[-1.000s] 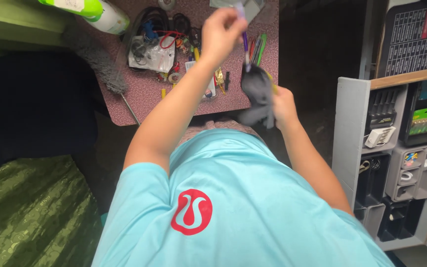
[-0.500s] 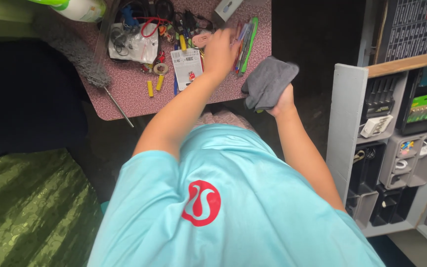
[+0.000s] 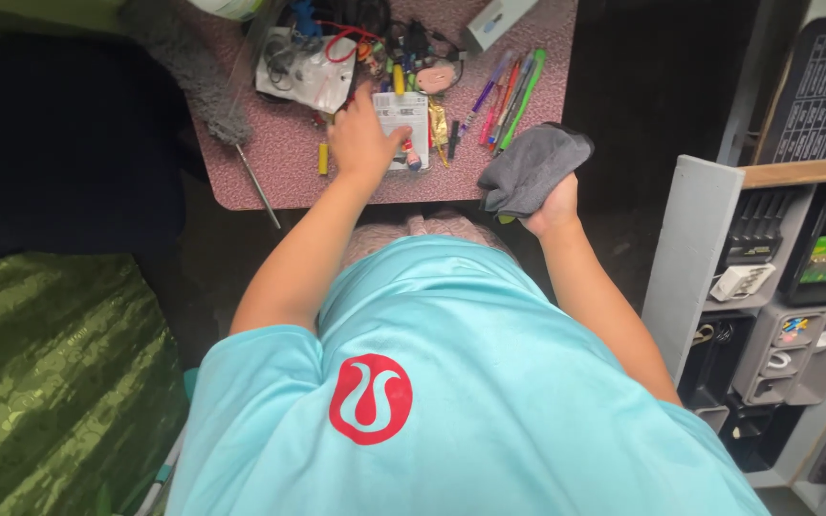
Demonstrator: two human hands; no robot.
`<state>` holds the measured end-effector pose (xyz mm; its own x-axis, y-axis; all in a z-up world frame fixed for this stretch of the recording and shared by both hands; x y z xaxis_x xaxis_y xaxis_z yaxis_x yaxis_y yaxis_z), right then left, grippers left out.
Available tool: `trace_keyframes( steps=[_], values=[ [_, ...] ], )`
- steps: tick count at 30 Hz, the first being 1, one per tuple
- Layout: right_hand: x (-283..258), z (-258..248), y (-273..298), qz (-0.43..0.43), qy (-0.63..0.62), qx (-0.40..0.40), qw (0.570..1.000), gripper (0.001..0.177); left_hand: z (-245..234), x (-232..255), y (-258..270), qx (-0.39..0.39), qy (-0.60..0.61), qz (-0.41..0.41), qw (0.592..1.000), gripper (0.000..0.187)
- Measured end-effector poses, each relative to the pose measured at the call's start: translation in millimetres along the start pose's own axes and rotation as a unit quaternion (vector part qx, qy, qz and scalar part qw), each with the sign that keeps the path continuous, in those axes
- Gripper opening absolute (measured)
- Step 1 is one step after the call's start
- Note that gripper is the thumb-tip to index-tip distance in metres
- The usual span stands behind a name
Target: The person organizes various small items such as cables, pens, and small toys into a desk drawer organizer.
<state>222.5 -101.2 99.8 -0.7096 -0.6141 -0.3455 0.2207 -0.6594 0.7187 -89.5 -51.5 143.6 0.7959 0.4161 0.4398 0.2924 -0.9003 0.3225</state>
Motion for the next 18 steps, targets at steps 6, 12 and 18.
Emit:
trace_keyframes(
  steps=[6,12,18],
  values=[
    [11.5,3.3,0.9,0.03,-0.034,0.014,0.999,0.046,37.4,-47.1,-25.8,-0.01,0.07,-0.059,0.996,0.049],
    [7.3,11.0,5.1,0.02,-0.036,0.019,0.999,0.047,29.3,-48.2,-57.8,-0.06,0.211,-0.041,0.975,0.034],
    [13.8,12.5,6.2,0.026,-0.057,0.028,0.998,0.045,-20.4,-70.2,-107.2,0.08,0.265,-0.005,0.961,0.027]
  ],
)
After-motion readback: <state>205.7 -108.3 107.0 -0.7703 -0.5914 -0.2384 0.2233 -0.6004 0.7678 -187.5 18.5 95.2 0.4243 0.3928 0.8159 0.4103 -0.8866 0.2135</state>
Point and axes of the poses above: each hand's wrist, its own y-axis away from the middle knuckle, its own z-axis out of the palm, x = y × z, the point moved 10 cm from there along -y, towards the middle knuckle, and after that the axes turned 1 degree about x, right-handed, at the moved point
